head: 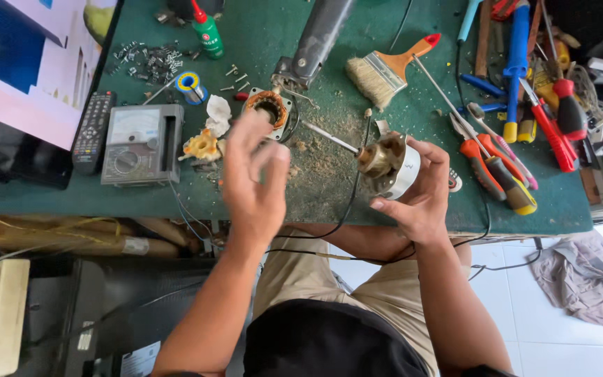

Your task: The person brushes dust off an electronic component, wipes the internal shaft with a cloth, and reassembles the motor housing.

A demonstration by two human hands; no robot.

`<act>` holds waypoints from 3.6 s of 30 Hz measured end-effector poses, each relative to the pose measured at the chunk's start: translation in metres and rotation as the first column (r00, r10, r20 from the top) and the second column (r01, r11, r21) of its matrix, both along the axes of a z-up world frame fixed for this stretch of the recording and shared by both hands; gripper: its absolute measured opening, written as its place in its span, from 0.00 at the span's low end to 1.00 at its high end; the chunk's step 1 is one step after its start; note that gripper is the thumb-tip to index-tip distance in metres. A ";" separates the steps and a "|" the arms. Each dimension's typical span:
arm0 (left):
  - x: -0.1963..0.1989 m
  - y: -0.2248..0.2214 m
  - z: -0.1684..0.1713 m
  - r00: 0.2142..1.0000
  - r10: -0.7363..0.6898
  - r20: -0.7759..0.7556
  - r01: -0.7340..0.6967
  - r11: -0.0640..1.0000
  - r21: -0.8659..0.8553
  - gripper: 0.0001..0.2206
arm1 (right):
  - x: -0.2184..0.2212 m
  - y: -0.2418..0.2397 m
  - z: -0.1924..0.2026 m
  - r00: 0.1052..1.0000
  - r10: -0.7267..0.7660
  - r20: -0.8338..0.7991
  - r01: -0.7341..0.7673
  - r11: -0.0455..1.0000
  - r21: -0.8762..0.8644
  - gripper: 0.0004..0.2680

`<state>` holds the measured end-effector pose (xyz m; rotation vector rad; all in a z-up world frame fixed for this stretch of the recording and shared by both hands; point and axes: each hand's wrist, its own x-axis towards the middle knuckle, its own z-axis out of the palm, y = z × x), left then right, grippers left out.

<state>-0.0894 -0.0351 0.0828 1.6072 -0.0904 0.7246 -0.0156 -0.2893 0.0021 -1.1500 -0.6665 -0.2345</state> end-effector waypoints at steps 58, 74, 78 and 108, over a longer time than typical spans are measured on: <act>0.119 -0.015 0.002 0.639 0.146 -0.755 0.669 0.379 0.640 0.38 | -0.006 -0.014 0.026 0.994 -0.063 -0.088 0.059 0.997 -0.052 0.40; 0.002 0.014 -0.029 0.822 -0.562 0.096 0.245 0.196 -0.950 0.31 | 0.144 0.002 0.082 0.925 -0.276 0.261 0.359 0.408 -0.839 0.12; -0.033 0.051 -0.042 0.890 -0.451 0.058 0.203 0.280 -0.938 0.26 | 0.184 0.031 0.098 0.900 -0.411 0.145 0.039 -0.258 -0.965 0.33; -0.214 0.060 -0.249 0.953 -0.040 -0.301 -0.253 0.444 -0.860 0.24 | -0.067 0.175 -0.091 0.967 0.204 -0.155 -0.176 0.089 -0.980 0.31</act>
